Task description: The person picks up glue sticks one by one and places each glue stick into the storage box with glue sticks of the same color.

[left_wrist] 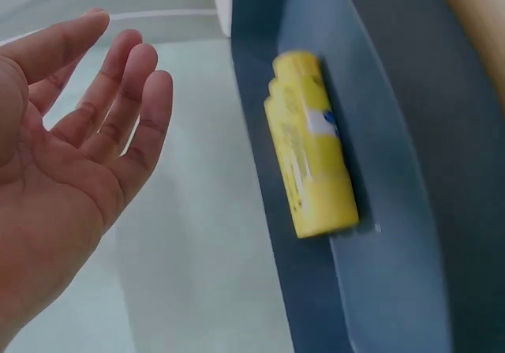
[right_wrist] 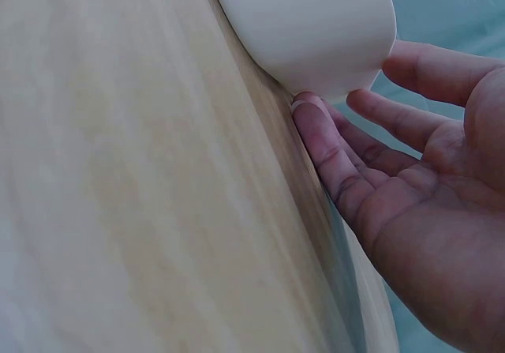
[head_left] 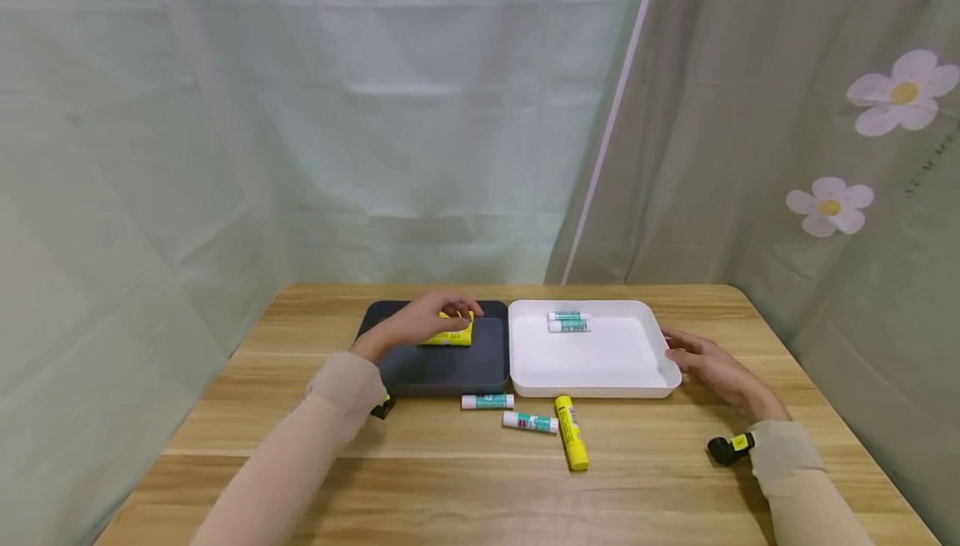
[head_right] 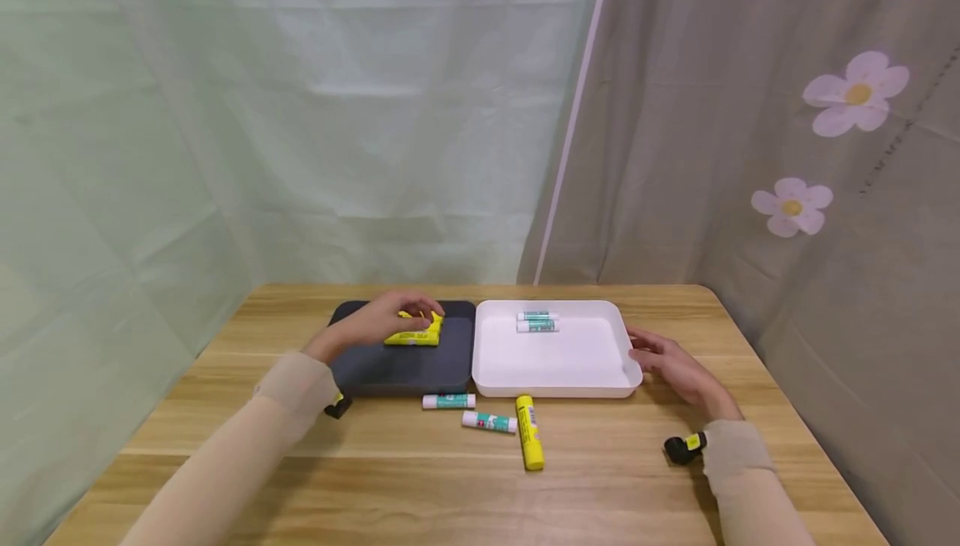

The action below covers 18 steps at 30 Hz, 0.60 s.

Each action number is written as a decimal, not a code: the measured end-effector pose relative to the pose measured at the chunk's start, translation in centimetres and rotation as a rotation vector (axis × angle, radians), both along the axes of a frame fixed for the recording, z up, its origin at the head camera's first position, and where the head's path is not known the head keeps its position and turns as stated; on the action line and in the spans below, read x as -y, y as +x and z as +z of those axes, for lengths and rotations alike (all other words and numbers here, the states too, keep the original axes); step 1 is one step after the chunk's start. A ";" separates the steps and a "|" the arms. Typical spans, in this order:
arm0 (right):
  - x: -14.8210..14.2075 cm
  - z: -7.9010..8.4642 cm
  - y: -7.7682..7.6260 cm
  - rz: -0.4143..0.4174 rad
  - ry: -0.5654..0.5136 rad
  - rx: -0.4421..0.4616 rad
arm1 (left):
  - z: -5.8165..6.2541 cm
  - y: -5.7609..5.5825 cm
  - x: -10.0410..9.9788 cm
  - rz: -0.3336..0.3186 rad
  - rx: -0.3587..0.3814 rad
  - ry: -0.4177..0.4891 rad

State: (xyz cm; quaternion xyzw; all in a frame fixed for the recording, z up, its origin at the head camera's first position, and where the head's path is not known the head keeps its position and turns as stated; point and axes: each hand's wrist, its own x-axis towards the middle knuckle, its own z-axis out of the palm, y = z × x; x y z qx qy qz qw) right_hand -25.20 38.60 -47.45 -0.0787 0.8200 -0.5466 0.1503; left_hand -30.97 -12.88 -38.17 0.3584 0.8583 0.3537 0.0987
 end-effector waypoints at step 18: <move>-0.3 -0.2 -0.1 -0.002 0.011 0.002 | -0.2 4.1 -0.4 0.051 0.054 0.132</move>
